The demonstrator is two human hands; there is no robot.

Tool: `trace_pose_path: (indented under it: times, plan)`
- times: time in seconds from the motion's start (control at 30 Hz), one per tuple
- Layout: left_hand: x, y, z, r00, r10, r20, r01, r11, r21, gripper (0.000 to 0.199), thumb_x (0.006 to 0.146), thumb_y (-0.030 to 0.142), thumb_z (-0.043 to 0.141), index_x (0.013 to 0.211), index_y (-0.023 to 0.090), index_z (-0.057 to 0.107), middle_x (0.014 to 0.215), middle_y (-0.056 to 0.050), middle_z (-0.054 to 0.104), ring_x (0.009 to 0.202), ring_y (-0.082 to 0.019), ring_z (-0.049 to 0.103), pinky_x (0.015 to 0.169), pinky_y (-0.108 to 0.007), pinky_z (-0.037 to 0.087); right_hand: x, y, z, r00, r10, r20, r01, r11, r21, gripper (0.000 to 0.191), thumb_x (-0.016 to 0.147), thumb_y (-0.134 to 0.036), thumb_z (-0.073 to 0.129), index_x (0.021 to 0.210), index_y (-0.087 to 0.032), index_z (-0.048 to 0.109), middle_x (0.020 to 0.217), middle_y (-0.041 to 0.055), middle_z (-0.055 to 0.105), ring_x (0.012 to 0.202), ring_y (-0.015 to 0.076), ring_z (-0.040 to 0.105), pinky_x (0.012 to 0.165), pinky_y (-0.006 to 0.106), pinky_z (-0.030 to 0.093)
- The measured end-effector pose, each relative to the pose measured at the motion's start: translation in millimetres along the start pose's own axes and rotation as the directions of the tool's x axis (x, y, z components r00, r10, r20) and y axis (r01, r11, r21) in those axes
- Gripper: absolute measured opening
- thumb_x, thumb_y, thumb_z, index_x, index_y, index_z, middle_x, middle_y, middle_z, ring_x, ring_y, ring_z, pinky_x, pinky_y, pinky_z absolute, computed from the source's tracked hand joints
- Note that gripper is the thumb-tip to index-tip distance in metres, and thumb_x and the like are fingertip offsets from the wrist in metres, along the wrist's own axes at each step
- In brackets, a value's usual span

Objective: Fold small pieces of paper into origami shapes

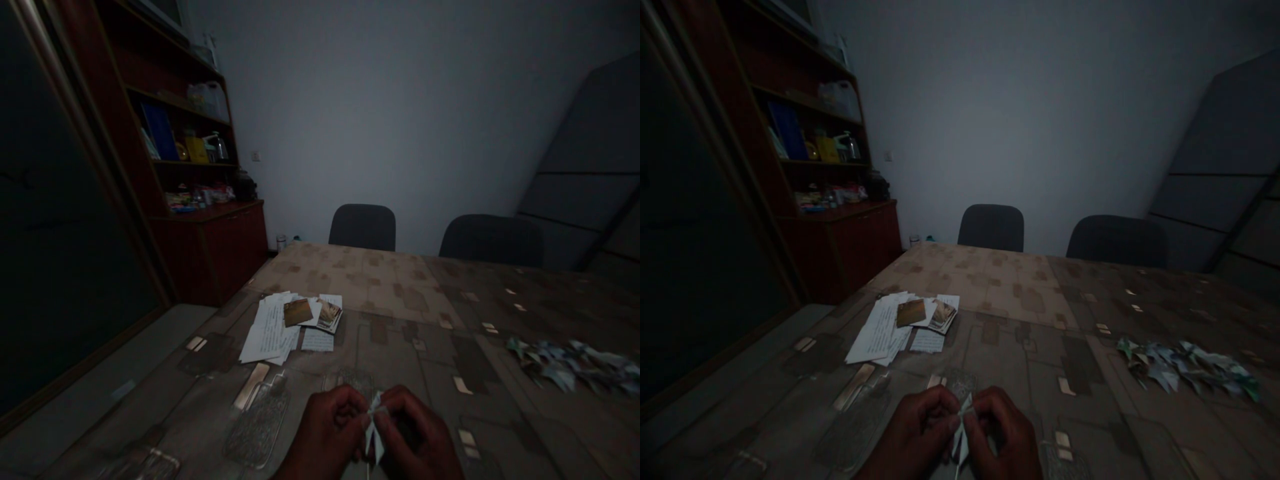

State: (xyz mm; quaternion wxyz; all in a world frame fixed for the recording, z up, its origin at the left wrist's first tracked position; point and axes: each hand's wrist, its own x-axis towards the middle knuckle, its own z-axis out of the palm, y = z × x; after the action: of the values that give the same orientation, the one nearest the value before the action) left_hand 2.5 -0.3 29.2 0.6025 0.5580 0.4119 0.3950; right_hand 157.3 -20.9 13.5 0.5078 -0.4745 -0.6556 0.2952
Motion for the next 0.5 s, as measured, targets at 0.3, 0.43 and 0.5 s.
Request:
trace_pose_path:
  times: [0.3, 0.43, 0.5]
  plan:
    - [-0.8, -0.1, 1.2, 0.999, -0.043, -0.026, 0.043, 0.999, 0.01, 0.023, 0.073, 0.034, 0.066, 0.067, 0.014, 0.058, 0.055, 0.002, 0.054, 0.051, -0.013, 0.053, 0.051, -0.022, 0.041, -2.7, 4.0, 4.6, 0.993, 0.105, -0.056, -0.107, 0.993, -0.043, 0.018, 0.083, -0.038, 0.058, 0.078, -0.021, 0.064, 0.062, -0.0017, 0.06, 0.058, 0.0176, 0.06, 0.057, 0.025, 0.046]
    - [-2.8, 3.2, -1.5, 1.0, 0.015, -0.012, -0.013, 0.991, 0.13, 0.019, 0.076, 0.03, 0.062, 0.066, 0.014, 0.058, 0.057, 0.002, 0.054, 0.056, -0.015, 0.056, 0.052, -0.022, 0.041, -3.4, -1.3, 3.9, 0.986, 0.143, -0.09, -0.15, 0.986, -0.073, 0.019, 0.079, -0.036, 0.059, 0.09, -0.022, 0.065, 0.066, -0.0014, 0.063, 0.061, 0.0187, 0.063, 0.059, 0.025, 0.047]
    - [-2.0, 3.8, -4.2, 0.998, 0.069, 0.016, -0.071, 0.979, 0.19, 0.019, 0.079, 0.029, 0.059, 0.066, 0.015, 0.059, 0.057, 0.001, 0.055, 0.057, -0.015, 0.057, 0.053, -0.022, 0.041, -2.9, -3.9, 3.1, 0.985, 0.155, -0.082, -0.161, 0.984, -0.074, 0.02, 0.079, -0.037, 0.059, 0.09, -0.022, 0.065, 0.067, -0.0014, 0.064, 0.062, 0.0187, 0.063, 0.06, 0.025, 0.047]
